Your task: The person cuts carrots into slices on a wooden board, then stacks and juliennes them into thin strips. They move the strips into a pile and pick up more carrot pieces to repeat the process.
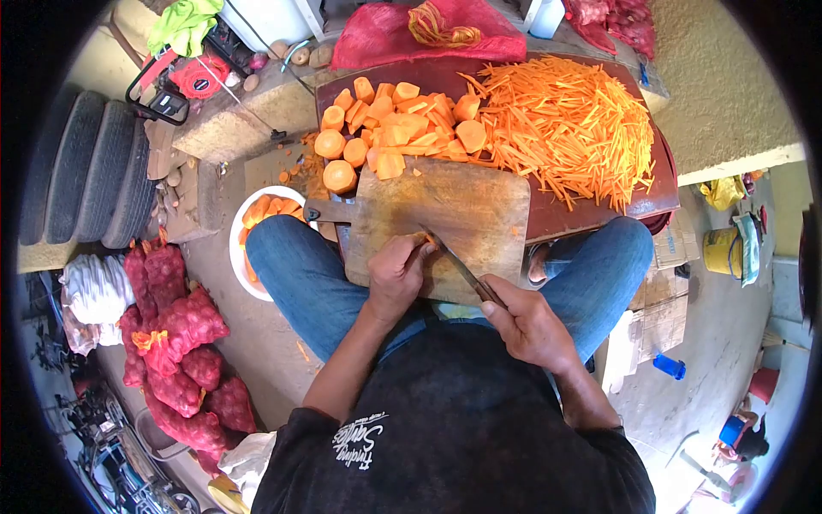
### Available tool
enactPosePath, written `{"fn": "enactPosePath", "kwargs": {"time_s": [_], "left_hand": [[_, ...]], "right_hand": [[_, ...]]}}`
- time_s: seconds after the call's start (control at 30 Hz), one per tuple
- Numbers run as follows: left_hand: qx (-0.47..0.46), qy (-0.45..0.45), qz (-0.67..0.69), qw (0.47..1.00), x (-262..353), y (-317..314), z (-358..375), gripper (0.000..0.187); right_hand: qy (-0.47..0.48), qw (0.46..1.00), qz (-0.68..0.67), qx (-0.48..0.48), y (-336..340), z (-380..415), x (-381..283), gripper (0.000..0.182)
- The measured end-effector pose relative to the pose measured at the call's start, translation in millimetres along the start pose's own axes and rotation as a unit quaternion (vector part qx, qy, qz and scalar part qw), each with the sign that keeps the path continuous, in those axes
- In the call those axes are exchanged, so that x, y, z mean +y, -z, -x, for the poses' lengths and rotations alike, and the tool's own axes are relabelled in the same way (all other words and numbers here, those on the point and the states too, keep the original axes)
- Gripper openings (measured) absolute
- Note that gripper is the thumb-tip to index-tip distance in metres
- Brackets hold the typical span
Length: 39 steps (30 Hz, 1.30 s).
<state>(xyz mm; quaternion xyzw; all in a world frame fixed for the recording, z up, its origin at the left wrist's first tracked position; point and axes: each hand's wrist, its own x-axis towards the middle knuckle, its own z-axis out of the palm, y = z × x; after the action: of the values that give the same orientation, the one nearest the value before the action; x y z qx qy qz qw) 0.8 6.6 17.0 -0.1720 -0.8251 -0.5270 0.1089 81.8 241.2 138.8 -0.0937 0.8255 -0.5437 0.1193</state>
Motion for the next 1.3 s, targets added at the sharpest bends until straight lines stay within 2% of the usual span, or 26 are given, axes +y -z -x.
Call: {"fn": "enactPosePath", "kwargs": {"time_s": [0.23,0.33,0.43,0.53,0.63,0.73,0.83,0.93,1.03,1.13,1.23,1.3], "left_hand": [[0.019,0.013,0.032,0.999,0.7,-2.6,0.6,0.011],[0.018,-0.03,-0.006,0.999,-0.7,-1.3,-1.3,0.01],[0.03,-0.027,-0.002,0.999,-1.0,-6.4,-0.5,0.013],[0.011,-0.007,0.004,1.0,3.7,-4.9,-2.2,0.016],[-0.013,0.01,0.011,1.0,4.3,-4.7,-1.8,0.022],[-0.047,-0.041,-0.05,0.997,8.9,-4.9,-10.1,0.031],[-0.095,-0.061,-0.131,0.985,13.7,-9.3,-20.1,0.033],[-0.13,-0.122,-0.177,0.968,9.4,-16.2,-33.5,0.029],[-0.137,-0.186,-0.201,0.952,0.1,-20.4,-53.4,0.022],[-0.139,-0.245,-0.27,0.921,-25.2,-24.6,-91.5,0.024],[-0.126,-0.267,-0.321,0.9,-40.9,-20.9,-137.7,0.024],[-0.093,-0.265,-0.319,0.905,-45.5,-15.7,-150.9,0.037]], "right_hand": [[-0.008,1.0,0.026,0.001,-7.9,-1.6,10.4,0.029],[-0.011,0.999,0.049,-0.009,-19.0,-9.2,30.1,0.029],[-0.017,1.0,0.024,0.006,-14.3,-13.3,30.4,0.019],[-0.066,0.997,-0.03,-0.024,-6.4,-12.2,33.5,0.026],[-0.096,0.989,-0.108,0.024,0.9,-3.6,30.3,0.025],[-0.084,0.988,-0.113,0.065,11.4,0.5,43.6,0.024],[-0.114,0.982,-0.12,0.096,18.2,3.9,54.3,0.024],[-0.129,0.971,-0.171,0.103,21.7,9.2,61.5,0.026],[-0.139,0.97,-0.166,0.113,18.5,13.0,66.1,0.027],[-0.131,0.967,-0.19,0.109,16.4,12.7,70.0,0.031],[-0.119,0.969,-0.187,0.107,16.8,8.3,66.5,0.028],[-0.118,0.97,-0.185,0.105,17.2,7.0,67.6,0.032]]}}
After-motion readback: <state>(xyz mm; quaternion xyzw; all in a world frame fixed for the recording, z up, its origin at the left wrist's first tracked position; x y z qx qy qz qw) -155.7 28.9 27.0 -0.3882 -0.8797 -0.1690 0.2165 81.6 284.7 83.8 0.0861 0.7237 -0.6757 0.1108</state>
